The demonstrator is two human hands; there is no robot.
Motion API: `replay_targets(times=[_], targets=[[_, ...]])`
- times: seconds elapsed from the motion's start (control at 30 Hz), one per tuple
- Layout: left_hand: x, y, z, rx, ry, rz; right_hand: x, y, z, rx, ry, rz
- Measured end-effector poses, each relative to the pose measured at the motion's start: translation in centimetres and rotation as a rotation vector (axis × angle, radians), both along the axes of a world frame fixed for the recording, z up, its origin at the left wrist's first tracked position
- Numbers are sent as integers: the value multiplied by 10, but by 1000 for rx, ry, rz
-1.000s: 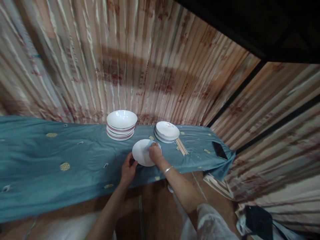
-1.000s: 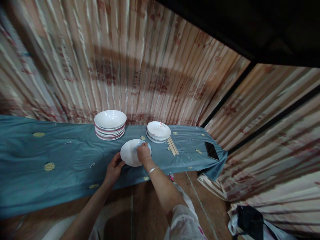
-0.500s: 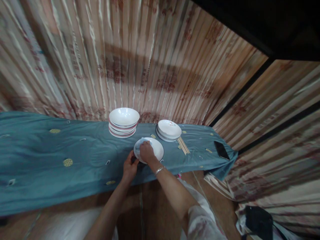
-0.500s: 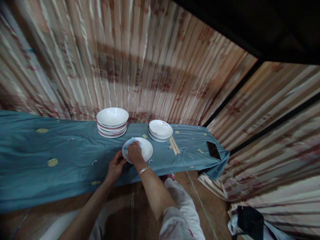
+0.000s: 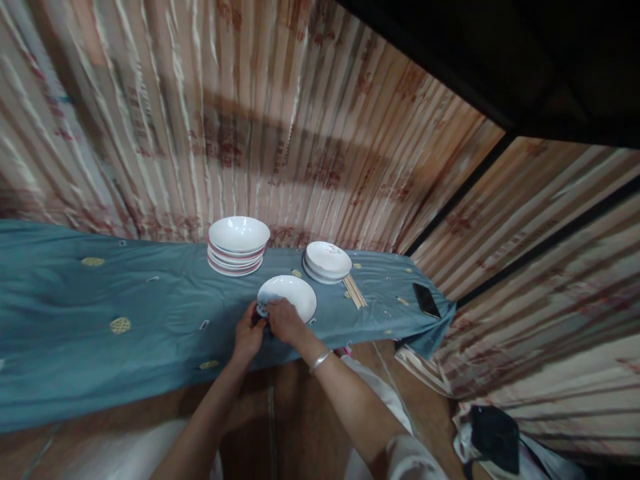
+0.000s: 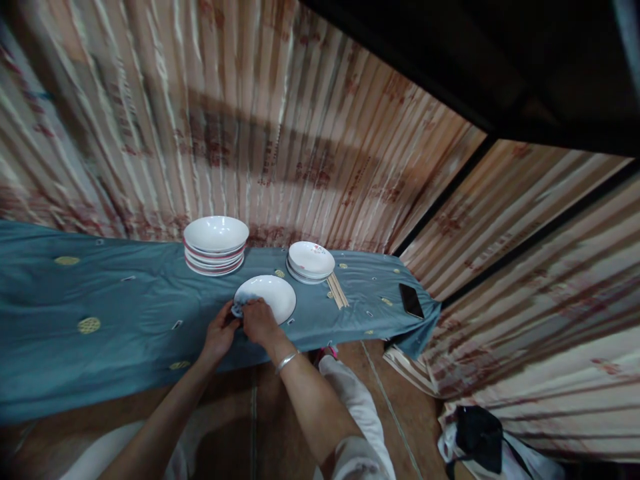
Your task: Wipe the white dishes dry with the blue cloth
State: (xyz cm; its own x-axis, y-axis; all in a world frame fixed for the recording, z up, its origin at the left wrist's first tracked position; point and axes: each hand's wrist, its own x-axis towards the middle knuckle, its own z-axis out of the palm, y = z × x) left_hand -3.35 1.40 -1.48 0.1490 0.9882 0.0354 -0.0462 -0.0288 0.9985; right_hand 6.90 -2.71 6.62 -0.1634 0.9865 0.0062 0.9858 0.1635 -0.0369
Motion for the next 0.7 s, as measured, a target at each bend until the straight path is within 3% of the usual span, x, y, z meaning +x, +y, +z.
replay_targets(times=[0.2,0.53,0.7], targets=[[-1,1,0,34,6,-12,4,-16,14,-40,4,-21],[1,1,0,48,-69,-44,34,-27,17,-118,6,6],[1,2,-2,39,-80,-46,47,-32,23,-162,-2,-61]])
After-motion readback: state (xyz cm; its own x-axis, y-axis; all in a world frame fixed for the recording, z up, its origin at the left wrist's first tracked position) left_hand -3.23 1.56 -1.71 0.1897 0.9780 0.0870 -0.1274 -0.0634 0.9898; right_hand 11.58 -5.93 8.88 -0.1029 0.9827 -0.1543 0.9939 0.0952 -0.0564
